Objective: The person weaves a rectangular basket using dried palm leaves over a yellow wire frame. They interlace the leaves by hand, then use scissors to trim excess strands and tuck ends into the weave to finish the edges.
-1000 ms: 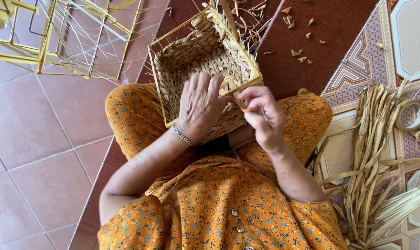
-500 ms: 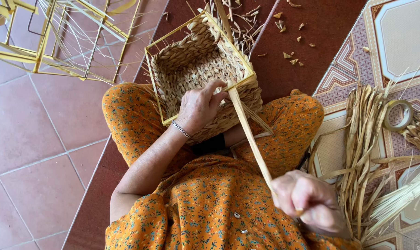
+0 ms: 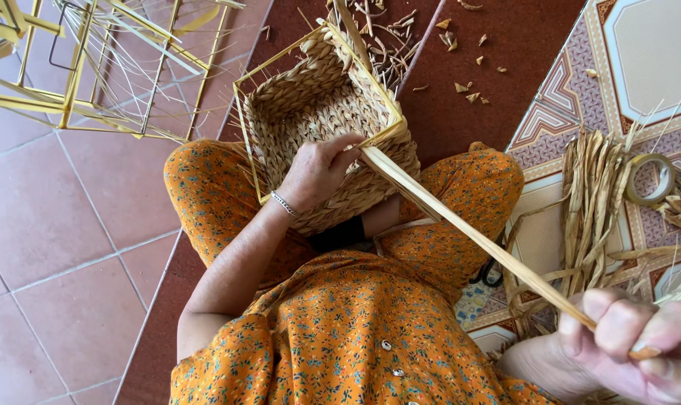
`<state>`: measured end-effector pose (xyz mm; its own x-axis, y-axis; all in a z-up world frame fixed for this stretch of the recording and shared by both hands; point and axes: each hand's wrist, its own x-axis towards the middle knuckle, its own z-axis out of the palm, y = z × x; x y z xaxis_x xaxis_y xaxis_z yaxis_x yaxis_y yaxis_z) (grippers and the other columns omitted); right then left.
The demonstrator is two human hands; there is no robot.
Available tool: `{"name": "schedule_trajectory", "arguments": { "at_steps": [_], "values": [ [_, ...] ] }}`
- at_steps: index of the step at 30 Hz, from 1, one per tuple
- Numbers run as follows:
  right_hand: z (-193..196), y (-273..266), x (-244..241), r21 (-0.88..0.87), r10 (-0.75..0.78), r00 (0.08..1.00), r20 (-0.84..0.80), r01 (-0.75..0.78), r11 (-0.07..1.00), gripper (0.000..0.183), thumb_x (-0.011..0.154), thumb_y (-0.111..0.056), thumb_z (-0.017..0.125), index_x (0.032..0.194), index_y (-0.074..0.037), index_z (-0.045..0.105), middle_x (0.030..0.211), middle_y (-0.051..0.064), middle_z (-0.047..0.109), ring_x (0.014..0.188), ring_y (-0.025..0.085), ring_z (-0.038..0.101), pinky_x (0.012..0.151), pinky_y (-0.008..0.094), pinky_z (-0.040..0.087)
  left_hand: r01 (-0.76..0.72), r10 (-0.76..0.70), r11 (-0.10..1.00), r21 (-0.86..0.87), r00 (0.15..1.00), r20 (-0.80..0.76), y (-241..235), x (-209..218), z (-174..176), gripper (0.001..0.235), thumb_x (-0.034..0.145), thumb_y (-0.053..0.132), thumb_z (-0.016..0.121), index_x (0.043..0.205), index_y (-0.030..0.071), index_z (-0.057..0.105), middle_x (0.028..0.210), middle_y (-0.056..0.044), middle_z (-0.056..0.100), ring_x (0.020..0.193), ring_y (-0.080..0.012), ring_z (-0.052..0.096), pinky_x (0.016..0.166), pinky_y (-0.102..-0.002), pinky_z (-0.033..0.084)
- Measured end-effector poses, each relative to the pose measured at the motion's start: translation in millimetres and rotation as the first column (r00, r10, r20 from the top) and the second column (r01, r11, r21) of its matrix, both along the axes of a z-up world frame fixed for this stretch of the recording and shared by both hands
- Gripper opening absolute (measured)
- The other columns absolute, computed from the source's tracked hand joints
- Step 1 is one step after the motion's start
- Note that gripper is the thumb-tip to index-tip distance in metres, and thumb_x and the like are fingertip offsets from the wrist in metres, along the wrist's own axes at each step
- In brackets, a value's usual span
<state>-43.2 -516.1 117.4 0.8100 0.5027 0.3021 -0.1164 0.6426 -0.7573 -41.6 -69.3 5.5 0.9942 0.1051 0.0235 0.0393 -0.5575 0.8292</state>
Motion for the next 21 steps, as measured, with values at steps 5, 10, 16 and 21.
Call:
{"name": "schedule_trajectory", "arguments": {
  "at_steps": [5,10,16,21],
  "values": [
    [-13.6,18.8,-0.9,-0.114,-0.399,0.801,0.447,0.493,0.863,0.01,0.093,-0.026,0.065,0.1,-0.019,0.064,0.074,-0.003,0.064,0.078,0.017,0.054,0.073,0.036,0.051,0.227,-0.229,0.97,0.089,0.973,0.019,13.9,19.2,4.7,0.015,0.103,0.016,0.066,0.109,0.006,0.076,0.096,-0.013,0.075,0.074,-0.0179,0.073,0.069,-0.029,0.064],
    [-27.8,59.2,41.6,0.269,0.051,0.988,0.147,-0.089,0.959,0.018,0.097,-0.006,0.065,0.114,-0.01,0.068,0.076,0.006,0.075,0.084,0.026,0.08,0.084,0.053,0.058,0.256,-0.256,0.967,-0.001,0.967,-0.008,12.5,56.3,16.1,0.02,0.096,0.022,0.073,0.102,0.004,0.077,0.091,-0.011,0.077,0.074,-0.0175,0.074,0.068,-0.031,0.062],
    [-88.9,134.0,57.1,0.363,0.469,0.857,-0.213,-0.376,0.853,0.018,0.108,-0.003,0.055,0.118,0.006,0.068,0.077,0.011,0.07,0.055,0.009,0.066,0.04,0.022,0.051,0.284,-0.255,0.952,0.116,0.942,-0.216,-7.4,73.2,19.3,0.017,0.086,0.02,0.072,0.092,0.005,0.077,0.083,-0.009,0.078,0.066,-0.0153,0.074,0.066,-0.031,0.062],
    [-120.4,170.8,66.7,-0.427,-0.132,0.95,-0.284,-0.002,0.904,0.006,0.1,-0.002,0.066,0.106,-0.001,0.066,0.093,0.012,0.074,0.061,0.011,0.064,0.05,0.024,0.055,0.263,-0.248,0.964,0.045,0.946,-0.211,-0.2,75.0,14.3,0.019,0.088,0.023,0.073,0.09,0.004,0.077,0.081,-0.008,0.078,0.066,-0.0141,0.074,0.067,-0.03,0.062]
  ]
}}
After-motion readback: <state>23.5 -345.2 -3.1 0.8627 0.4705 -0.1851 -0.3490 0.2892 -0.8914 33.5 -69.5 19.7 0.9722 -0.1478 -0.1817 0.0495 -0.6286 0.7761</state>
